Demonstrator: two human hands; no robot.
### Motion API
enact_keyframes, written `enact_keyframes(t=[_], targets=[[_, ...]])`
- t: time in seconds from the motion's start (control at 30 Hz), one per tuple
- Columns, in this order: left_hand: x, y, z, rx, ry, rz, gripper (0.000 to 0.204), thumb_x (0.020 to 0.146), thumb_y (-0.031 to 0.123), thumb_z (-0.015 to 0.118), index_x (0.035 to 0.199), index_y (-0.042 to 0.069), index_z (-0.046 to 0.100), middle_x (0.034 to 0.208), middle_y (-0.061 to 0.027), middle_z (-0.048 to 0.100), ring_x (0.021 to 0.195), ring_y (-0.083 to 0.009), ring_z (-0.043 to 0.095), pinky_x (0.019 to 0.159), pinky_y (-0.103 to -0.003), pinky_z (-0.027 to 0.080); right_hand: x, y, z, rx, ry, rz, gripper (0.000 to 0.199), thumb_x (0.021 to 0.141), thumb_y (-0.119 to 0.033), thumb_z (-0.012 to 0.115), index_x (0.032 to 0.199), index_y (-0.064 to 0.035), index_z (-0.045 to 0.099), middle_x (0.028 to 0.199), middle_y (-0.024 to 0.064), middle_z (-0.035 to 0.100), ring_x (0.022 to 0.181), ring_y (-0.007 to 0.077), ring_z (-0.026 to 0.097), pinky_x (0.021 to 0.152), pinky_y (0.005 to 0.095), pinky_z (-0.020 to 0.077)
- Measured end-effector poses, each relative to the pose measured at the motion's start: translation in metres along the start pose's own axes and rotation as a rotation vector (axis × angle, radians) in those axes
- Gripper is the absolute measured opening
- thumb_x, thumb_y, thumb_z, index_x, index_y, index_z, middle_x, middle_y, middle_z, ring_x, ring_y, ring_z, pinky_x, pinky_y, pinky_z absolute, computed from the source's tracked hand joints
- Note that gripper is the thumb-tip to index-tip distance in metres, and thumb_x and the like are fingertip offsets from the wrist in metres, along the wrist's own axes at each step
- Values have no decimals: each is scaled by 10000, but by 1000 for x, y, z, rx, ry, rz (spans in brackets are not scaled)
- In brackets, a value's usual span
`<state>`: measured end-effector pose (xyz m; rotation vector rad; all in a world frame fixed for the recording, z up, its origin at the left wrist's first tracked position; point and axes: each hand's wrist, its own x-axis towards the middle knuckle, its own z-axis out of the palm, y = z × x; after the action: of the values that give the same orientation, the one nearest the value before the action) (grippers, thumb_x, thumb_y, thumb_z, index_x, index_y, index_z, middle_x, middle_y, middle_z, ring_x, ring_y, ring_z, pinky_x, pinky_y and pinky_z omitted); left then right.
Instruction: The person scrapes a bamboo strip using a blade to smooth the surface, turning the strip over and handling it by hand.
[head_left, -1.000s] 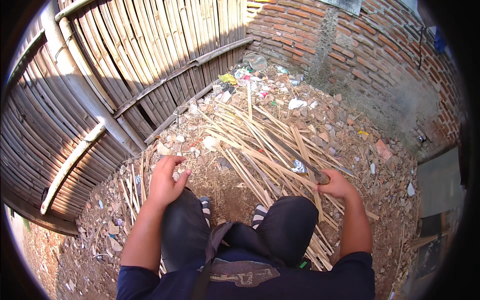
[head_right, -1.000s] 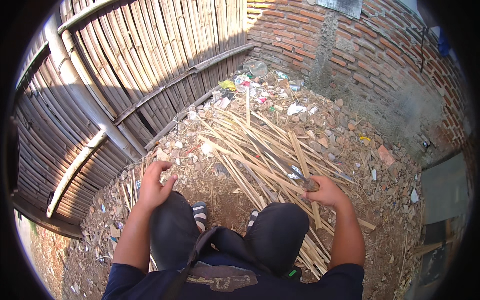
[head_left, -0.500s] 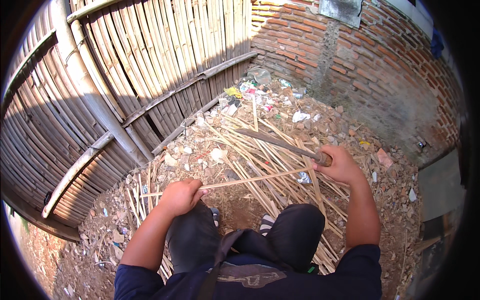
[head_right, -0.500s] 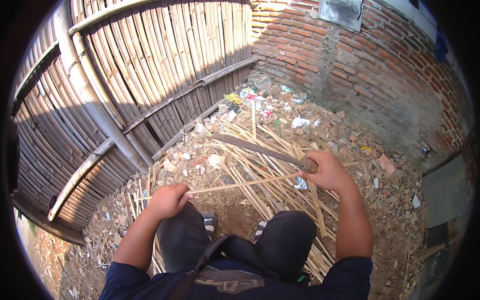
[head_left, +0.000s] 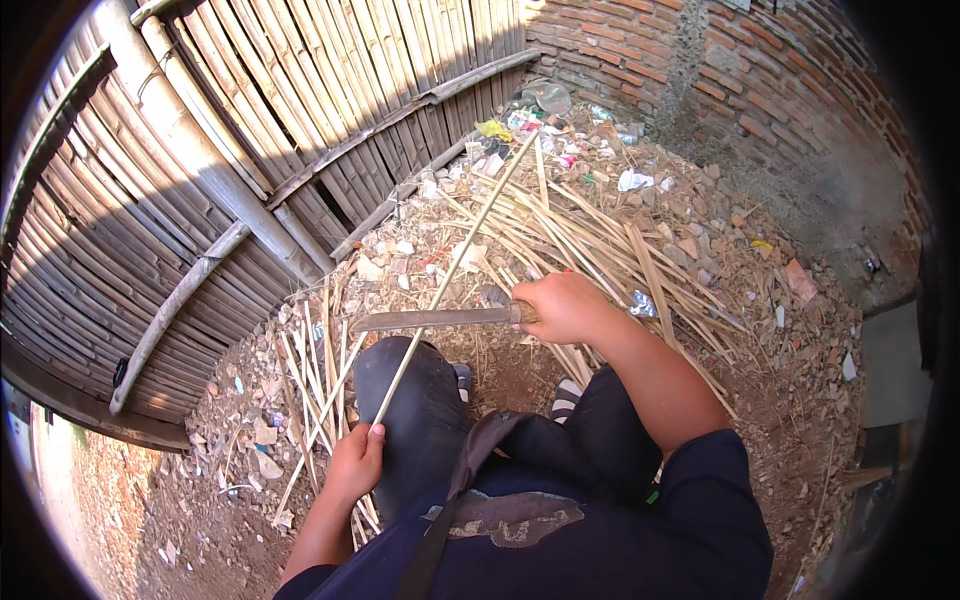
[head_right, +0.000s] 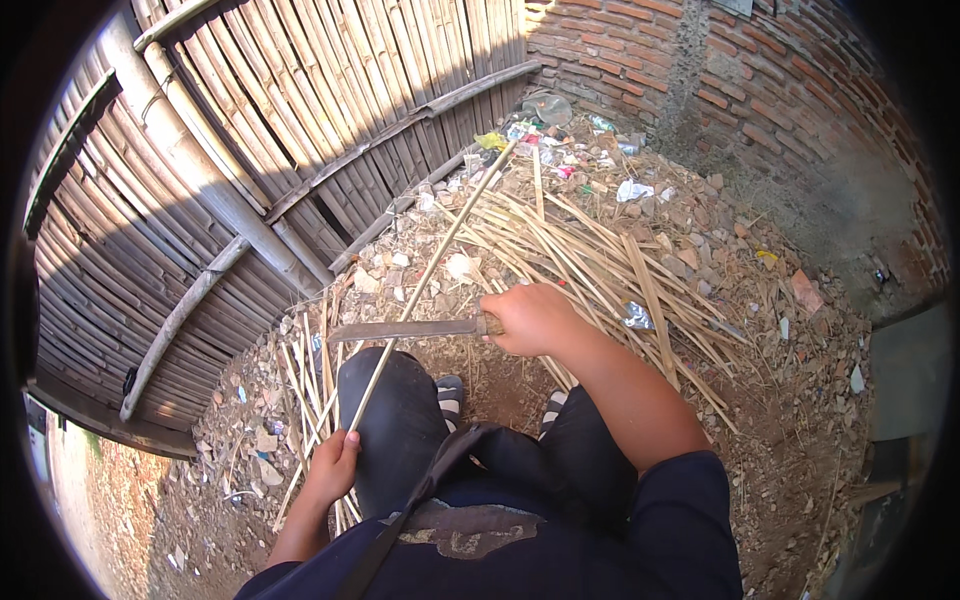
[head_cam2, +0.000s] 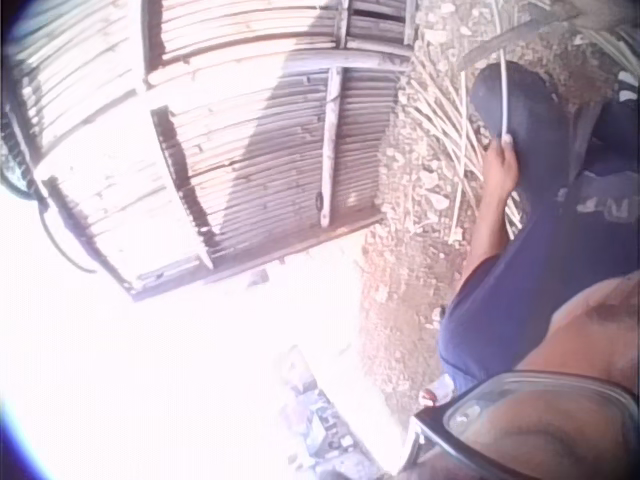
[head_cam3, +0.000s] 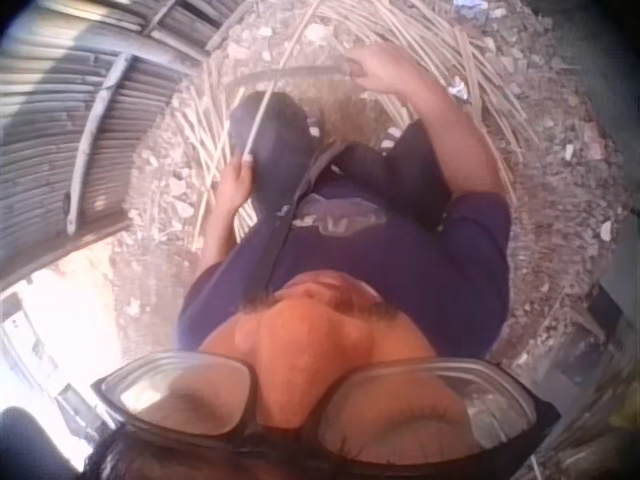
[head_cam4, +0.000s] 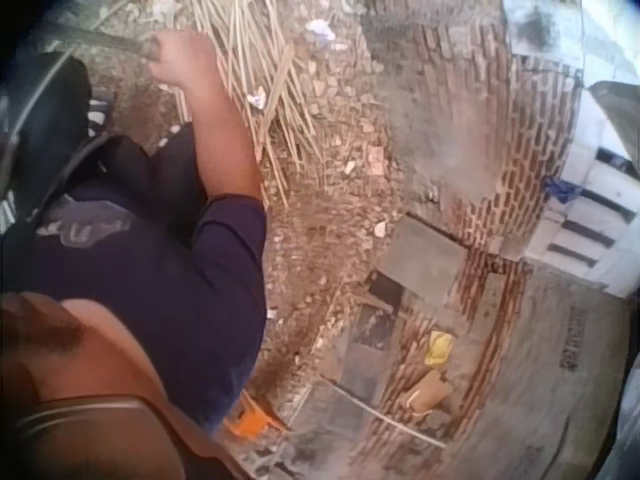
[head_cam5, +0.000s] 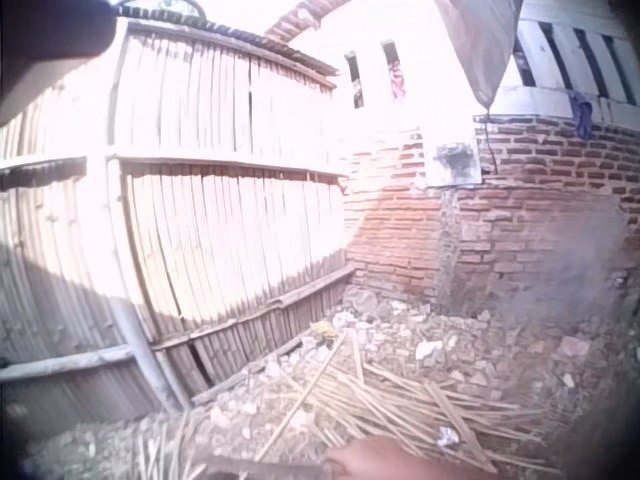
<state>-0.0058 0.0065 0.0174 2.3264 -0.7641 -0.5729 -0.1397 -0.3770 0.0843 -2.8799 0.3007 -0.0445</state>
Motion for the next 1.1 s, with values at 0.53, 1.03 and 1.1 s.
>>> enact_keyframes(t=[0.53, 1.03, 1.1], targets=[[-13, -12, 25, 424, 197, 21, 347, 1056, 320, 515, 862, 34, 547, 745, -258, 642, 702, -490, 632, 635, -585, 479, 46, 66, 80, 511, 66, 285, 293, 852, -299, 733, 1060, -94, 709, 952, 189, 730, 887, 383, 701, 782, 471, 547], [-18, -11, 9, 533, 211, 15, 284, 1018, 325, 590, 937, 54, 564, 766, -203, 634, 689, -450, 639, 611, -553, 494, 41, 43, 71, 254, 81, 379, 335, 801, -209, 726, 1121, -112, 714, 966, 177, 741, 920, 370, 711, 811, 491, 563], [-22, -8, 6, 508, 174, -8, 284, 1028, 318, 575, 940, 48, 564, 782, -223, 642, 701, -464, 637, 622, -561, 490, 37, 3, 52, 205, -61, 316, 321, 795, -214, 735, 1097, -108, 714, 953, 167, 743, 910, 373, 712, 808, 497, 567]])
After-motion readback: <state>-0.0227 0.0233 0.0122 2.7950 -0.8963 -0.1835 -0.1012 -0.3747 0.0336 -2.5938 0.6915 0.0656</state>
